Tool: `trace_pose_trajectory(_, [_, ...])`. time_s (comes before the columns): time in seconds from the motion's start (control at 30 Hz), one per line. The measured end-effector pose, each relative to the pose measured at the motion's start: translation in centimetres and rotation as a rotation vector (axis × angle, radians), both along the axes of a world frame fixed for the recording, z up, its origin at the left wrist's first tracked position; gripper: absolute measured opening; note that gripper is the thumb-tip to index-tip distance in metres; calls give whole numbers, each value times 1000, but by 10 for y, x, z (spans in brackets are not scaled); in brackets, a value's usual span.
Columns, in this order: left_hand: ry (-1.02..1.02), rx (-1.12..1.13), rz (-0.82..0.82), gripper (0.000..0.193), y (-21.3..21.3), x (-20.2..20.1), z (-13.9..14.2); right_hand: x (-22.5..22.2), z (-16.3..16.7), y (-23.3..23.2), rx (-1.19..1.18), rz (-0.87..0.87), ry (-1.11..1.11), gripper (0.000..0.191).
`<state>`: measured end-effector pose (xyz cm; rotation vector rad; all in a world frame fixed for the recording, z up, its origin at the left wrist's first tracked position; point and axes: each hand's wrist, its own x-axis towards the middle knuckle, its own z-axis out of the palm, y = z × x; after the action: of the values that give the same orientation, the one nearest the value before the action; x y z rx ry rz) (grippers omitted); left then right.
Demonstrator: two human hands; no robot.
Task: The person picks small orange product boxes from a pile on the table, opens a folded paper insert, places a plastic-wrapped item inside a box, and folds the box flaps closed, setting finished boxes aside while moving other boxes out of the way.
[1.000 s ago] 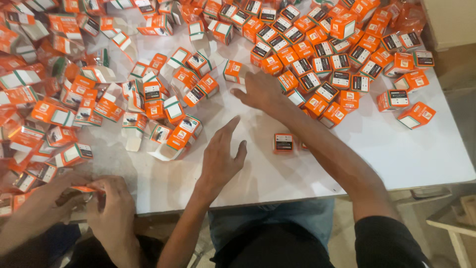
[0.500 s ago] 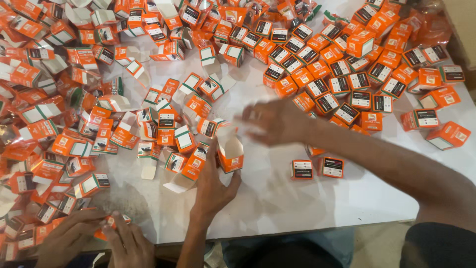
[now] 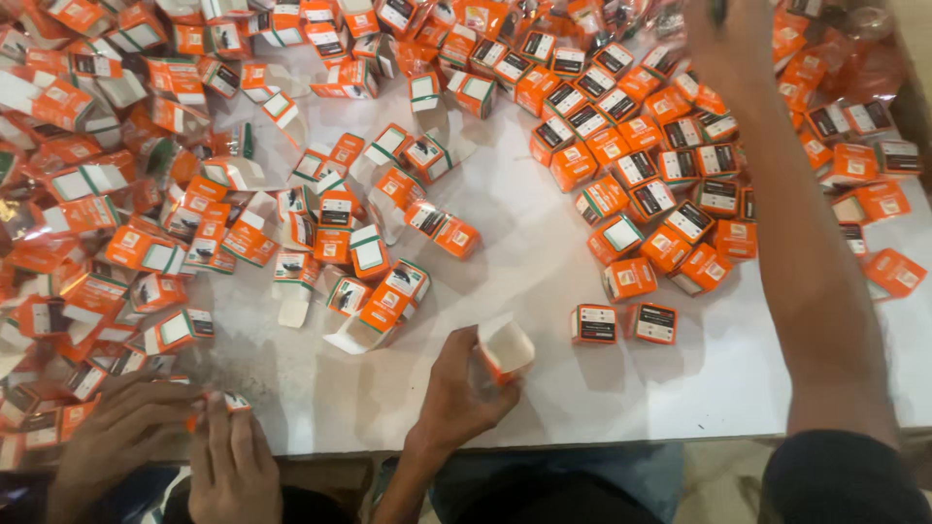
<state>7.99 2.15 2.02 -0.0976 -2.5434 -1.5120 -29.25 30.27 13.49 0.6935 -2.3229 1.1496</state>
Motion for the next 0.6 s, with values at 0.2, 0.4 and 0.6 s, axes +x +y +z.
trace_pose_trajectory(0.2, [156,-152,-58,83,39,-1,-25,239,-31,5,-215,37,-267,29])
trace_pose_trajectory(0.4, [177,-138,-94,75,55,5,-47,349,-72,-26,6,-182,-165,27])
trace_pose_trajectory(0.6, [197,-140,-172,69,49,5,-43,363,-73,-37,313,-68,-117,31])
